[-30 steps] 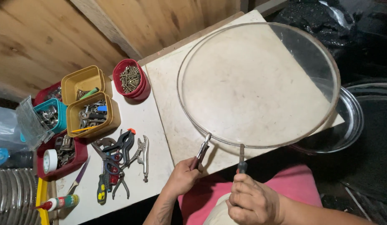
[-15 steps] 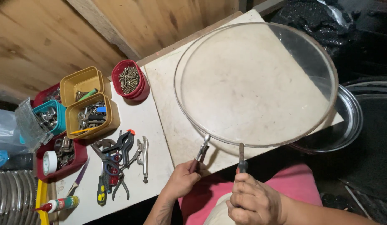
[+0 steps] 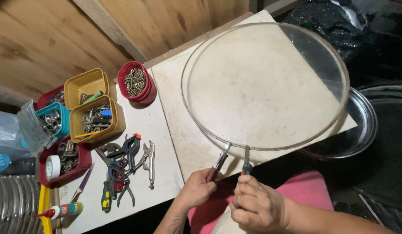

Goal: Repairing a drum head by crimping the metal rim with pliers

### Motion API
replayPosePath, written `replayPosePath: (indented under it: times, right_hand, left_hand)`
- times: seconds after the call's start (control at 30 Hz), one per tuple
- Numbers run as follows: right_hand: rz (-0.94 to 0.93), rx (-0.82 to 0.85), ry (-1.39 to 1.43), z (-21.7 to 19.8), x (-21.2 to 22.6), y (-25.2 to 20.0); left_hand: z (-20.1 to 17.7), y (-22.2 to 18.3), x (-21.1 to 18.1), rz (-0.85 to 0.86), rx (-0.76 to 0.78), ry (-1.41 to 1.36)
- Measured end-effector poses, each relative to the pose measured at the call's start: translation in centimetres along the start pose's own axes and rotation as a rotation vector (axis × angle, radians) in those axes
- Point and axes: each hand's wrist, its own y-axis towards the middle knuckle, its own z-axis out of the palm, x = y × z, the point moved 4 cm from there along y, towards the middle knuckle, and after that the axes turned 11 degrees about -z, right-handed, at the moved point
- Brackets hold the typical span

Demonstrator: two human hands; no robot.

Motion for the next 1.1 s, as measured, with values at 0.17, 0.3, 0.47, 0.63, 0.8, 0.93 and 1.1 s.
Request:
replayPosePath:
  times: [0.17, 0.3, 0.47, 0.63, 0.8, 0.93, 1.1]
  right_hand:
    - [0.009, -0.011, 0.007, -0.3, -0.4, 1.2]
    - [0.007, 0.012, -0.002, 0.0, -0.5, 0.9]
    - [0.012, -0.012, -0.01, 0.2, -0.5, 1.1]
    - [0.022, -0.023, 0.024, 0.3, -0.9, 1.2]
    - [0.008, 0.004, 0.005, 1.2, -1.0, 0.1]
    - [0.032, -0.015, 0.059, 1.6, -1.4, 0.4]
    - [0.004, 0.038, 0.092, 3.8, -2.4, -1.6]
  left_hand:
    - [0.6, -0.1, -0.8, 0.004, -0.008, -0.082]
    - [0.4, -0.2, -0.7, -0.019, -0.008, 0.031]
    - [1.5, 0.5, -0.1, 0.061, -0.02, 0.033]
    - [1.5, 0.6, -0.7, 0.032, -0.018, -0.02]
    - [1.1, 0.7, -0.5, -0.015, 0.008, 0.1]
    - [0.2, 0.8, 0.2, -0.035, -0.027, 0.198]
    - [-3.0, 1.1, 2.3, -0.229, -0.254, 0.334]
